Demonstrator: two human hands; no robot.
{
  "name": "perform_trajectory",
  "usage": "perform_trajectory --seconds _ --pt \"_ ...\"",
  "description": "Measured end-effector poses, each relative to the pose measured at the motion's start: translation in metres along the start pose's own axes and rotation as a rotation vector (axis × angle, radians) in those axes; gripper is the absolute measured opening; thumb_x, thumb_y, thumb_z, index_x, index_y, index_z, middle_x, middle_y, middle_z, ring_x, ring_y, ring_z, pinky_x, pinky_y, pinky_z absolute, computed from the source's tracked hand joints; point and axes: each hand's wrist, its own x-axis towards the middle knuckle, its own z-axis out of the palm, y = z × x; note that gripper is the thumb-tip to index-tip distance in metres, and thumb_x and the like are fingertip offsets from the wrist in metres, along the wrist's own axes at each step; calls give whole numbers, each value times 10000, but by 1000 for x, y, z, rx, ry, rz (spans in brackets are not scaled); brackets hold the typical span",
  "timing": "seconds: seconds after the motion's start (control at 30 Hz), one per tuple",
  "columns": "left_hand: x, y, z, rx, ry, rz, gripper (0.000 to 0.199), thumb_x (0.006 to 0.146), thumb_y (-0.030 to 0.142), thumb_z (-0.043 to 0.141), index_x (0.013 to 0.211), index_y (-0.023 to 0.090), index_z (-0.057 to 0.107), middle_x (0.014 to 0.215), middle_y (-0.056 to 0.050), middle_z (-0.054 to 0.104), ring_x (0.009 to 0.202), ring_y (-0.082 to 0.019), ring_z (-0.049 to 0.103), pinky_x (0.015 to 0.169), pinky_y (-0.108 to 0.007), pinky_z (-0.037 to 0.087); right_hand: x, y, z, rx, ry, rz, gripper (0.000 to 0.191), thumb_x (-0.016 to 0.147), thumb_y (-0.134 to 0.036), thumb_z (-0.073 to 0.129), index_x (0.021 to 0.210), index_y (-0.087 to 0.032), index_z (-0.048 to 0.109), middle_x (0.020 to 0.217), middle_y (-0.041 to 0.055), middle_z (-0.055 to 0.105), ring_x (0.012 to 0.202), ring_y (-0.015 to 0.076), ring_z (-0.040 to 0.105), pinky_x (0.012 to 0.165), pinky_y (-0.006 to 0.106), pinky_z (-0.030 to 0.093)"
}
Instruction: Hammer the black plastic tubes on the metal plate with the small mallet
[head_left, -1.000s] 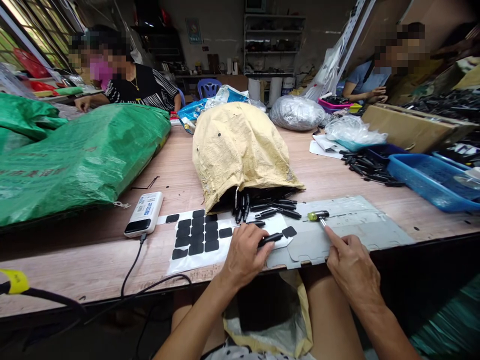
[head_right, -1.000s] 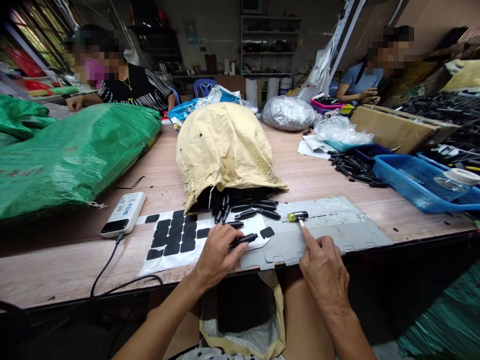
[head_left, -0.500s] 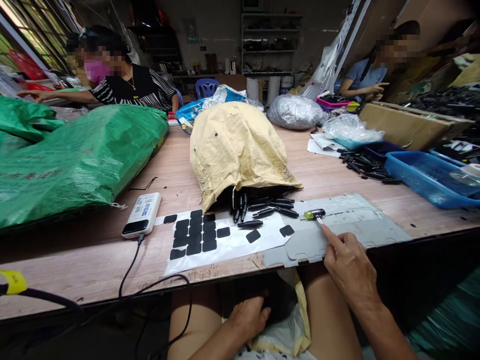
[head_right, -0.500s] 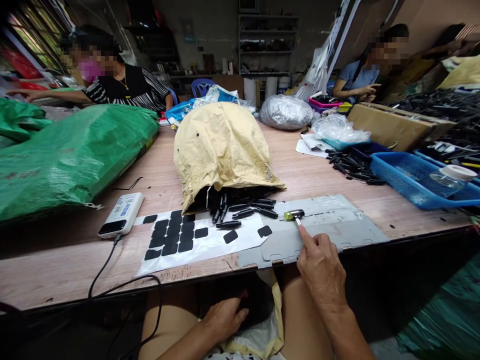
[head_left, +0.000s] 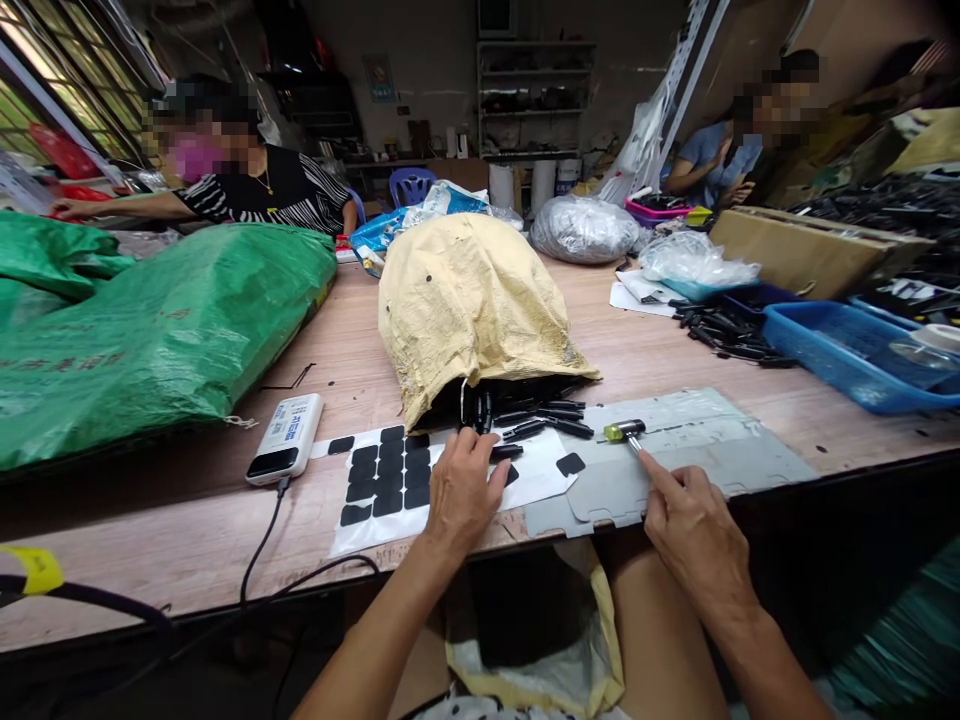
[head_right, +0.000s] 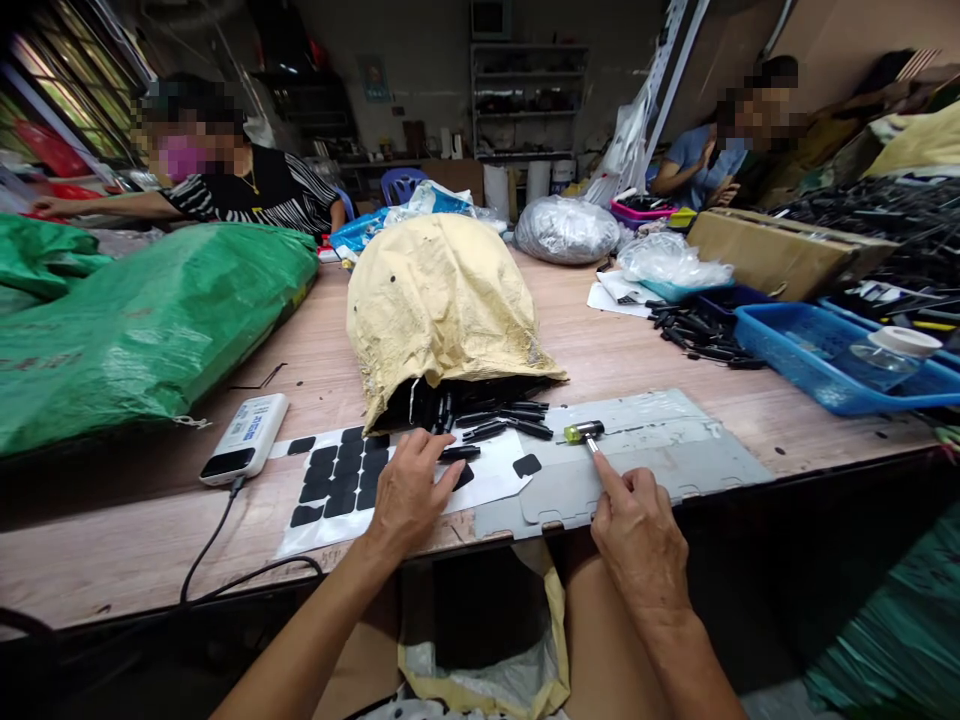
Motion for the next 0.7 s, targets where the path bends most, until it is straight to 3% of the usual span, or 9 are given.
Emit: perform_trajectory --seconds 0.13,0.27,0.47,0.63,0.7 --pt "5 -14 11 47 -31 9 135 931 268 648 1060 226 646 1006 -54 572 967 -241 551 833 -363 492 0 0 -1 -2 -7 1 475 916 -137 475 1355 -258 613 887 50 547 800 197 550 684 308 452" --pt "-2 -8 15 15 -15 -4 88 945 224 624 1032 217 620 1021 -55 594 967 -244 532 861 -381 467 0 -1 -2 10 -24 -1 485 908 -146 472 1361 -265 596 886 53 539 795 200 542 686 315 454" --pt "-7 0 15 -174 -103 41 93 906 214 672 988 213 631 971 -37 629 935 -234 539 847 -375 445 1 4 3 55 -64 39 463 934 -188 456 1360 -269 621 890 59 558 806 210 560 689 323 457" --pt "-7 -6 21 -342 -168 18 160 865 214 715 1022 209 683 936 -32 632 919 -218 557 833 -348 438 1 14 3 363 -71 150 425 950 -299 470 1326 -218 653 895 65 611 787 205 613 750 346 518" --pt "-6 -8 22 -365 -173 23 152 855 216 720 1006 215 700 910 -26 631 900 -212 556 823 -341 431 -3 10 -3 546 -59 197 439 967 -342 465 1353 -211 629 1026 90 667 902 212 661 857 352 545"
